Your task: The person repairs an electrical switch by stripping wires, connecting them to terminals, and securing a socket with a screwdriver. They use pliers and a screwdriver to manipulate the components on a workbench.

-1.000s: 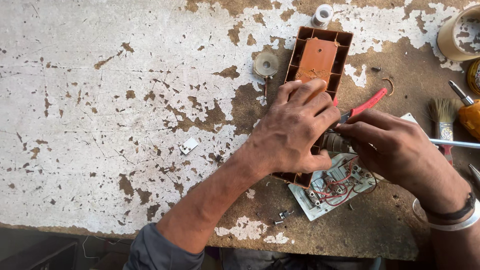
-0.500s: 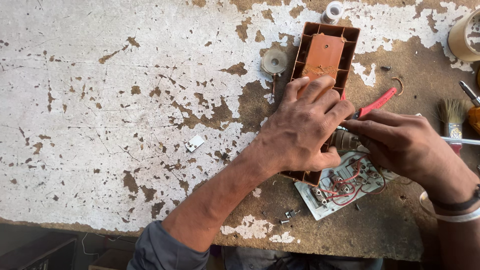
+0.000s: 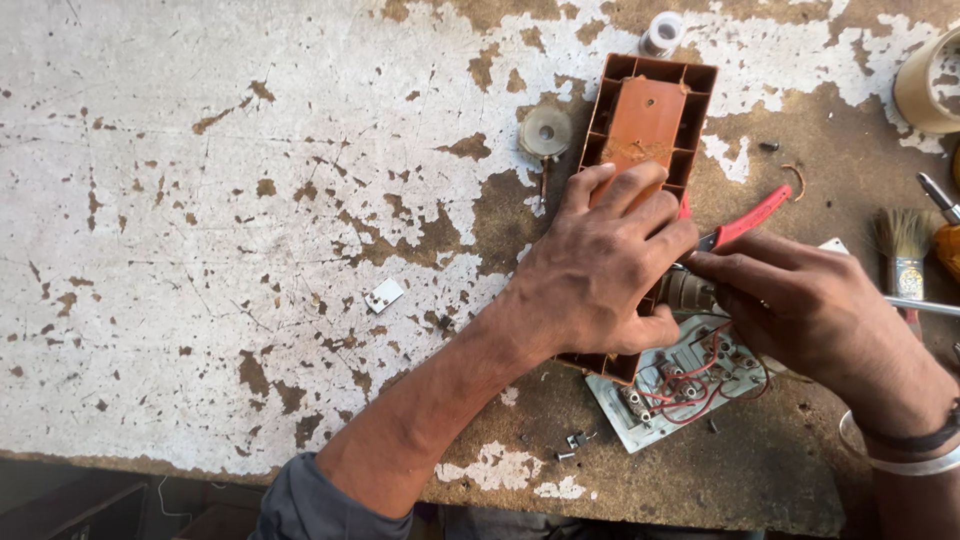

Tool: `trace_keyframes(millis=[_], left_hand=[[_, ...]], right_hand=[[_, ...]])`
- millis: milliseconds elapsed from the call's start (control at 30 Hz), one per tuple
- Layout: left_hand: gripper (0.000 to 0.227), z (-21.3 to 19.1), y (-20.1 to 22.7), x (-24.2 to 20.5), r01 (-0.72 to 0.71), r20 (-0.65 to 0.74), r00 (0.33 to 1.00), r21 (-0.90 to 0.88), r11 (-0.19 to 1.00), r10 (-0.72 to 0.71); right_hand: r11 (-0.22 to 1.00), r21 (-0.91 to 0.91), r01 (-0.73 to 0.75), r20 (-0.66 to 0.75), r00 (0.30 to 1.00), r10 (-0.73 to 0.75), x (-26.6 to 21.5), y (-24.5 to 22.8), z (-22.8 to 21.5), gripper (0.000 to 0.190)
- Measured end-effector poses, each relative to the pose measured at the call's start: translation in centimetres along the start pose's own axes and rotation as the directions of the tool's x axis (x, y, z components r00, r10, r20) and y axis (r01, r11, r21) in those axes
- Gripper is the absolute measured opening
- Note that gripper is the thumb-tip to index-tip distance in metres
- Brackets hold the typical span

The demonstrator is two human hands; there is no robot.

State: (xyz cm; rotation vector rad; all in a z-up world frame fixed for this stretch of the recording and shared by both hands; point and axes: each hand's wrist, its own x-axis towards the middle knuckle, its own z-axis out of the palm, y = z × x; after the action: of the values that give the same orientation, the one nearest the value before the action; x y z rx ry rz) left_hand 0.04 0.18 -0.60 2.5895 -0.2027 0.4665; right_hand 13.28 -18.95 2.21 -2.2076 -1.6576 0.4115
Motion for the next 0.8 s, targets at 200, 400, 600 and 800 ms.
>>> trace_keyframes(millis=[200,400,600,800], left_hand=[[0.067,-0.33,0.13,-0.08,0.000,-0.015,1.000,-0.017,1.000,0.000],[0.064,0.04,-0.09,0.01,-0.016,-0.008,1.000,-0.005,1.000,0.016],[0.063,0.00,-0.05,-0.10,-0.003,0.001,1.000,-0.012,1.000,0.003],[0.069,-0.18,0.05,-0.11,-0.005,-0.030,1.000,-0.029,1.000,0.004]], right_hand=[[1.000,0.005,0.031,-0.014,0.999,-0.031,0.55,-0.39,-0.37,0.033],[0.997,0.040,-0.060,0.026,0.998,0.059,0.46,-0.85,-0.90,0.042],[0.993,0.017,-0.114,0.041,0.993,0.113,0.64,-0.91,-0.60,0.038],[0.999,0.017,0.036,-0.018,0.999,-0.036,0.56,-0.43,-0.33,0.040]])
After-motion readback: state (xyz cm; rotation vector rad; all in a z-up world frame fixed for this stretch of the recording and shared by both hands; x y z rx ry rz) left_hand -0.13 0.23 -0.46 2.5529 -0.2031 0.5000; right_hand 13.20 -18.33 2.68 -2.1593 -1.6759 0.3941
